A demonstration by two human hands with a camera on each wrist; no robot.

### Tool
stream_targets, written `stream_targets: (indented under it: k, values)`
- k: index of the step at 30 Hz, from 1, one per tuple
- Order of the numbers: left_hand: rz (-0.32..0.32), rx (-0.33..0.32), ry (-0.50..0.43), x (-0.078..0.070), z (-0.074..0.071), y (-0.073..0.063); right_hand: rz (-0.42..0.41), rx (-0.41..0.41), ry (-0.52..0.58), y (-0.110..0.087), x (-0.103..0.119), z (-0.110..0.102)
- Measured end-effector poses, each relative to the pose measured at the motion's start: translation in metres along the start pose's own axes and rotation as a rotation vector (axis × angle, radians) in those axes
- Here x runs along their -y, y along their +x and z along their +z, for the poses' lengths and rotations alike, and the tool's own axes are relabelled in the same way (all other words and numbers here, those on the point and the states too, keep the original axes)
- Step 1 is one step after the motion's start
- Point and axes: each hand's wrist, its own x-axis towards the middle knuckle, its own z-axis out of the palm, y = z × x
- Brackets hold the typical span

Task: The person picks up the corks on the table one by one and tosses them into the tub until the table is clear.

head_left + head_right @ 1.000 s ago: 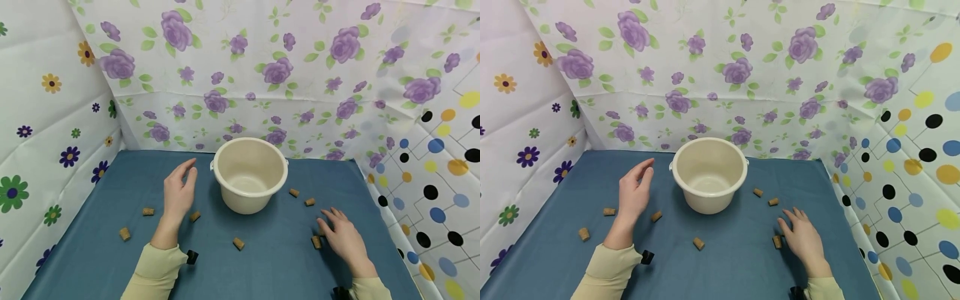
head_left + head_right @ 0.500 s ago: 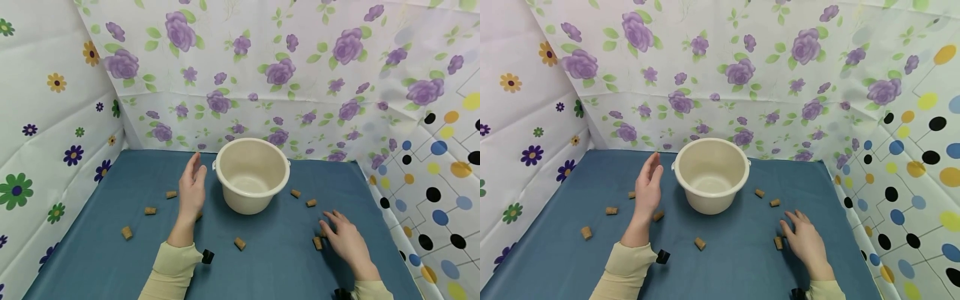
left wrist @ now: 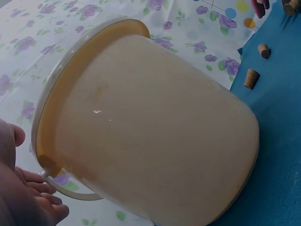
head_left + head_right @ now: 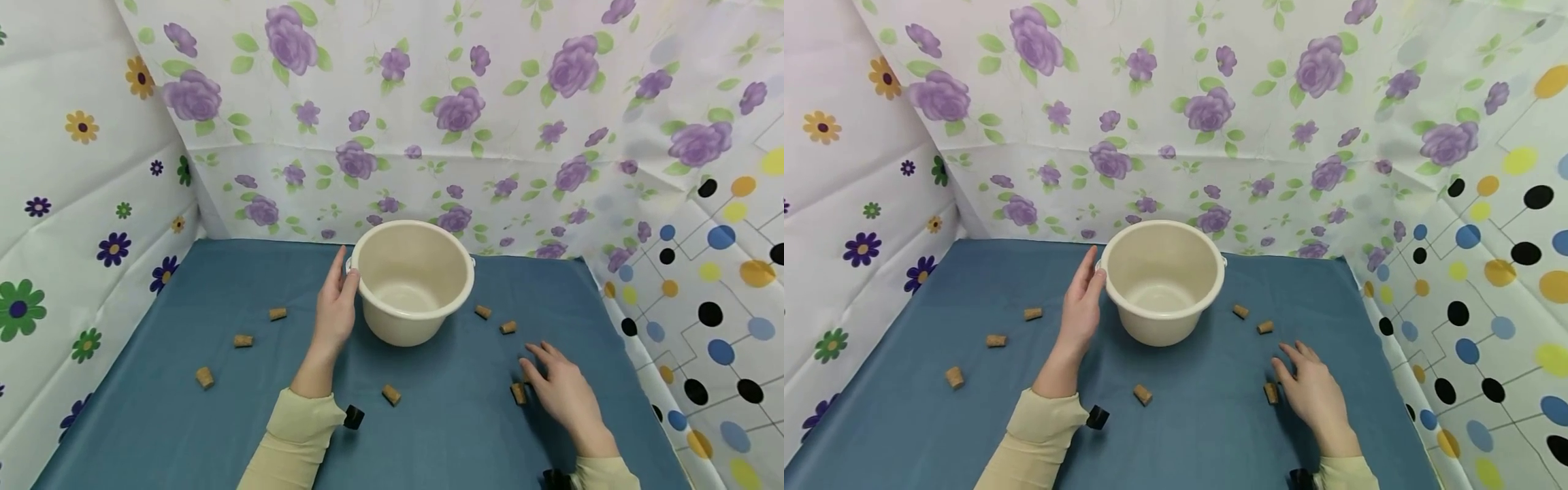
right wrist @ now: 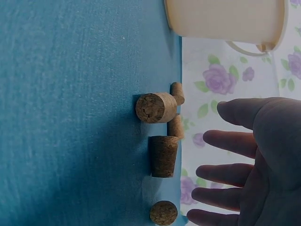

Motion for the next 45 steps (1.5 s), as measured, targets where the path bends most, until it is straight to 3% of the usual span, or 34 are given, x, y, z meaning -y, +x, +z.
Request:
stream_targets:
  k: [5,15,25,36,45]
  values:
    - [0.017,0.042,0.039,0.003,0.001,0.004,-0.002,-0.006,0.004,0.0,-0.001,-0.001]
    - [0.067,0.043,0.115,0.001,0.003,0.007,0.003,-0.018,-0.011,-0.001,-0.004,-0.005]
    - [0.055,0.053,0.203,0.002,0.001,0.001,0.029,0.018,0.015,-0.005,-0.011,-0.002]
    - [0.047,0.064,0.209,0.003,0.003,-0.001,0.03,-0.065,0.01,-0.013,-0.029,-0.007]
    - [0.037,0.068,0.204,0.002,0.003,0.0,0.072,-0.071,-0.009,-0.018,-0.037,-0.01]
